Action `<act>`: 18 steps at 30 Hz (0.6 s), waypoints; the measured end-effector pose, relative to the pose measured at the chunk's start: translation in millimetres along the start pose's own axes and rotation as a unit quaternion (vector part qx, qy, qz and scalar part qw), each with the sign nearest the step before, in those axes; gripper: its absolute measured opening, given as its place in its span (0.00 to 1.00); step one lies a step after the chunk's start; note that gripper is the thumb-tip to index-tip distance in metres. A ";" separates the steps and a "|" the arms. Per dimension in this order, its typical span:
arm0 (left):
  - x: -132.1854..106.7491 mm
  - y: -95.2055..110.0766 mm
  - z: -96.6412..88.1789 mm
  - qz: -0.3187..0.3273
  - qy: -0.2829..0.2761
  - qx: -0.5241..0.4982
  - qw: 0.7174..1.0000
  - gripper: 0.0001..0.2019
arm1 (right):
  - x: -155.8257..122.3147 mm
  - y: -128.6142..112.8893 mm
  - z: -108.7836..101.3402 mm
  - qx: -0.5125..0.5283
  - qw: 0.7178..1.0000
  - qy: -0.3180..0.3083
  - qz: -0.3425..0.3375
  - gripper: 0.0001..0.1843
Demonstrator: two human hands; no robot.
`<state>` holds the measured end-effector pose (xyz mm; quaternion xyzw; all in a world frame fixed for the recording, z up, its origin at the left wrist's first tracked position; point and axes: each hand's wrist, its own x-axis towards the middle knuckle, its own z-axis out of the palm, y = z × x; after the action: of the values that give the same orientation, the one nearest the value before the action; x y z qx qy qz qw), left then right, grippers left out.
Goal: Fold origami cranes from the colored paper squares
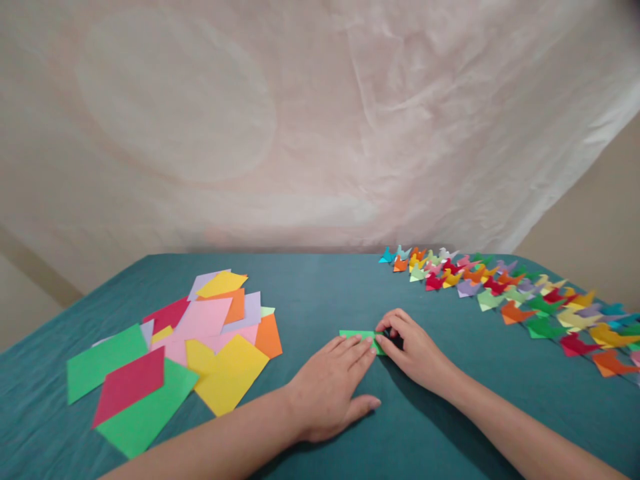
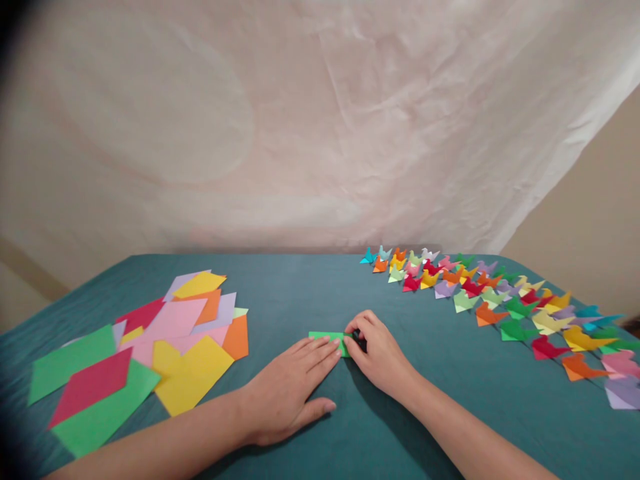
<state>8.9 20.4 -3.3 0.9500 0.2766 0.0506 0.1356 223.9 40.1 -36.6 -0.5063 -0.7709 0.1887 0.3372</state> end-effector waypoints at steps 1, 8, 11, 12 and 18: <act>0.0 0.1 -0.1 0.000 0.001 -0.001 1.000 0.31 | 0.1 0.0 0.0 0.000 1.000 0.001 0.001 0.04; 0.1 1.0 -1.4 0.000 -0.002 -0.007 1.000 0.31 | -0.1 -0.9 0.1 -0.005 1.000 -0.006 0.003 0.04; 0.0 0.6 -1.2 0.001 0.002 -0.009 1.000 0.30 | -0.5 -0.6 0.0 -0.007 1.000 -0.003 0.004 0.04; 0.1 0.4 -1.1 0.002 0.000 -0.010 1.000 0.30 | -0.6 -0.5 -0.1 -0.005 1.000 -0.001 0.004 0.04; 0.6 0.7 -1.6 -0.001 -0.003 -0.015 1.000 0.31 | -0.2 3.8 0.0 0.020 1.000 0.003 0.006 0.06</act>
<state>9.5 20.4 -1.6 0.9476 0.2768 0.0518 0.1505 226.4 41.6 -39.0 -0.5048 -0.7628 0.2044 0.3485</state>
